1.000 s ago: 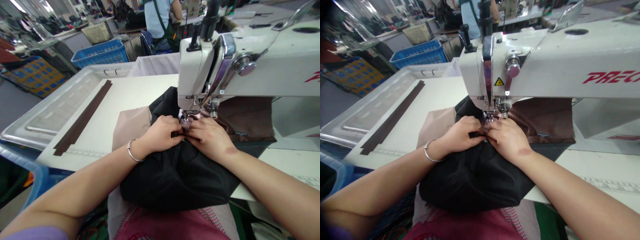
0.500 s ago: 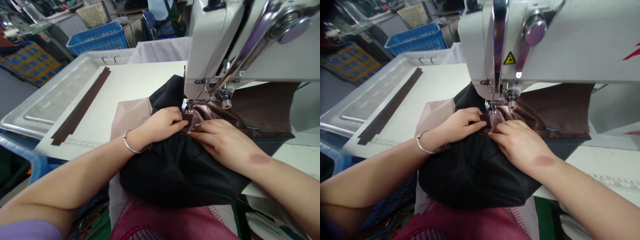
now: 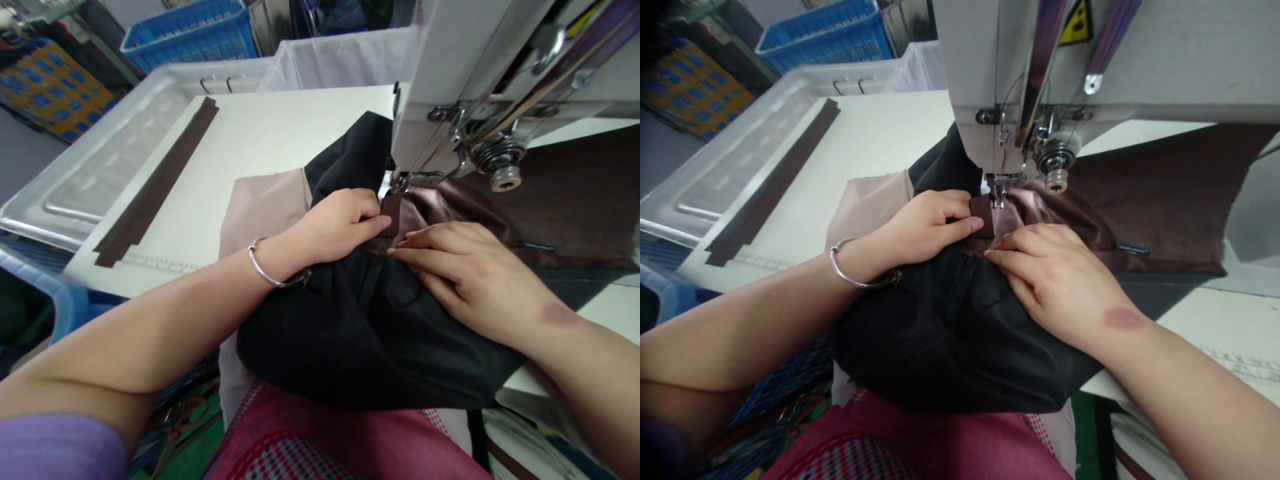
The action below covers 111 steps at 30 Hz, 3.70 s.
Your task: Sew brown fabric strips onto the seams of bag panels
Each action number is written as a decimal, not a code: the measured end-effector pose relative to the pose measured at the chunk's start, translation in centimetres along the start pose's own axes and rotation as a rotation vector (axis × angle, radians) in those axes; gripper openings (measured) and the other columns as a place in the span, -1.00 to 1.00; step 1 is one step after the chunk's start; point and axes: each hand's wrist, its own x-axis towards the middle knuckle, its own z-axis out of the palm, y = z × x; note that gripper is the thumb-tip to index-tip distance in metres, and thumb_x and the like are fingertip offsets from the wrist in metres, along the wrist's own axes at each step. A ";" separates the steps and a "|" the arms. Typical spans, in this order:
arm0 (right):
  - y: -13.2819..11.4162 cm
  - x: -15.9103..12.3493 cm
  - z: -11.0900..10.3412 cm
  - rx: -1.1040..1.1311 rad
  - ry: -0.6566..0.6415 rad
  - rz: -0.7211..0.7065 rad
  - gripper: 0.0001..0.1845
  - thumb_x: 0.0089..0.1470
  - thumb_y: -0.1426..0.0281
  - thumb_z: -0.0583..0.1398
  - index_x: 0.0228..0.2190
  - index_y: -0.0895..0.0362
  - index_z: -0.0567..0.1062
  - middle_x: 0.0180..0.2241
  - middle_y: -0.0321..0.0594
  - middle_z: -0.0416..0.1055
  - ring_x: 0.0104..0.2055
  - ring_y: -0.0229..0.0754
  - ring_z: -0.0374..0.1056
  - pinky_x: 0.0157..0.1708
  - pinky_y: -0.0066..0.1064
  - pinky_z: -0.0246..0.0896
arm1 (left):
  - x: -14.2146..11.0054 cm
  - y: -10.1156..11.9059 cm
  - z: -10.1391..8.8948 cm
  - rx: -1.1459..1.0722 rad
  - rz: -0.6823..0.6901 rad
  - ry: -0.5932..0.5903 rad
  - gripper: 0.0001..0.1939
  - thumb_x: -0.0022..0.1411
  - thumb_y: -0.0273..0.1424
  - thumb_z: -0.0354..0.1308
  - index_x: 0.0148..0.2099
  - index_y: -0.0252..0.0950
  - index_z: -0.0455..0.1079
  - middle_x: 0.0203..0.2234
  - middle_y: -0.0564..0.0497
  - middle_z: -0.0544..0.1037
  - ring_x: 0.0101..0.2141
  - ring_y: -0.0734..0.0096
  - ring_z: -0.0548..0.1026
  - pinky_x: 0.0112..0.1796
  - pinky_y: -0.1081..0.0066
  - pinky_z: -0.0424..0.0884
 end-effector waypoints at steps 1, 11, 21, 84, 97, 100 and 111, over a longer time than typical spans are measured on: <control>0.0 0.0 0.0 -0.001 0.001 -0.001 -0.67 0.24 0.41 0.05 -0.03 0.06 0.49 -0.12 -0.11 0.43 -0.01 0.02 0.30 -0.04 -0.08 0.15 | 0.0 0.0 0.0 -0.001 0.001 0.001 -0.68 0.31 -0.45 0.07 -0.52 -0.38 0.34 -0.52 0.08 0.33 -0.45 0.55 0.33 -0.39 0.48 0.22; -0.2 0.1 0.2 0.038 0.048 0.026 -0.75 0.22 0.42 0.08 -0.10 0.11 0.48 -0.11 -0.14 0.43 0.00 -0.02 0.30 0.01 -0.10 0.16 | -0.1 0.0 0.0 0.125 0.096 -0.062 -0.74 0.31 -0.43 0.06 -0.42 -0.37 0.44 -0.40 -0.01 0.45 -0.31 0.42 0.43 -0.22 0.40 0.35; -0.5 0.0 0.3 0.048 0.038 0.067 -0.72 0.24 0.39 0.08 -0.03 0.11 0.43 0.00 -0.17 0.41 0.06 -0.11 0.29 0.11 -0.15 0.14 | -2.6 0.1 0.8 0.215 0.275 -0.033 -0.82 0.26 -0.43 0.11 -0.16 -0.32 0.52 -0.17 -0.05 0.57 -0.13 0.34 0.50 -0.02 0.33 0.40; 2.5 3.4 -0.1 -0.112 0.055 0.089 -0.72 0.24 0.37 0.07 -0.16 0.13 0.55 -0.11 -0.12 0.49 -0.01 0.03 0.35 -0.08 -0.14 0.28 | 1.8 -3.6 -1.7 0.280 0.393 -0.222 -0.76 0.27 -0.39 0.13 -0.02 -0.33 0.37 -0.17 -0.12 0.52 -0.14 0.30 0.50 -0.10 0.36 0.41; 3.3 3.3 0.4 -0.037 0.083 0.092 -0.73 0.23 0.36 0.08 -0.22 0.12 0.58 -0.14 -0.12 0.51 -0.02 0.00 0.36 -0.03 -0.13 0.26 | 2.0 -2.9 -2.7 0.251 0.317 -0.287 -0.72 0.21 -0.33 0.24 -0.06 -0.34 0.39 -0.18 -0.06 0.52 -0.17 0.36 0.49 -0.13 0.44 0.39; 3.8 3.1 0.6 0.012 0.113 0.083 -0.73 0.23 0.34 0.09 -0.24 0.12 0.59 -0.16 -0.12 0.51 -0.03 -0.01 0.36 0.00 -0.13 0.25 | 2.4 -1.9 -2.3 0.341 0.226 -0.253 -0.71 0.21 -0.20 0.22 -0.20 -0.35 0.42 -0.27 -0.05 0.52 -0.23 0.31 0.50 -0.20 0.41 0.39; 3.4 3.0 0.5 -0.011 0.109 0.130 -0.74 0.21 0.33 0.10 -0.24 0.11 0.59 -0.14 -0.10 0.50 -0.01 0.02 0.35 -0.04 -0.11 0.27 | 0.8 -0.2 0.6 0.568 0.189 -0.099 -0.64 0.19 -0.57 0.00 0.05 -0.39 0.27 -0.13 -0.14 0.48 -0.15 0.25 0.47 -0.12 0.34 0.42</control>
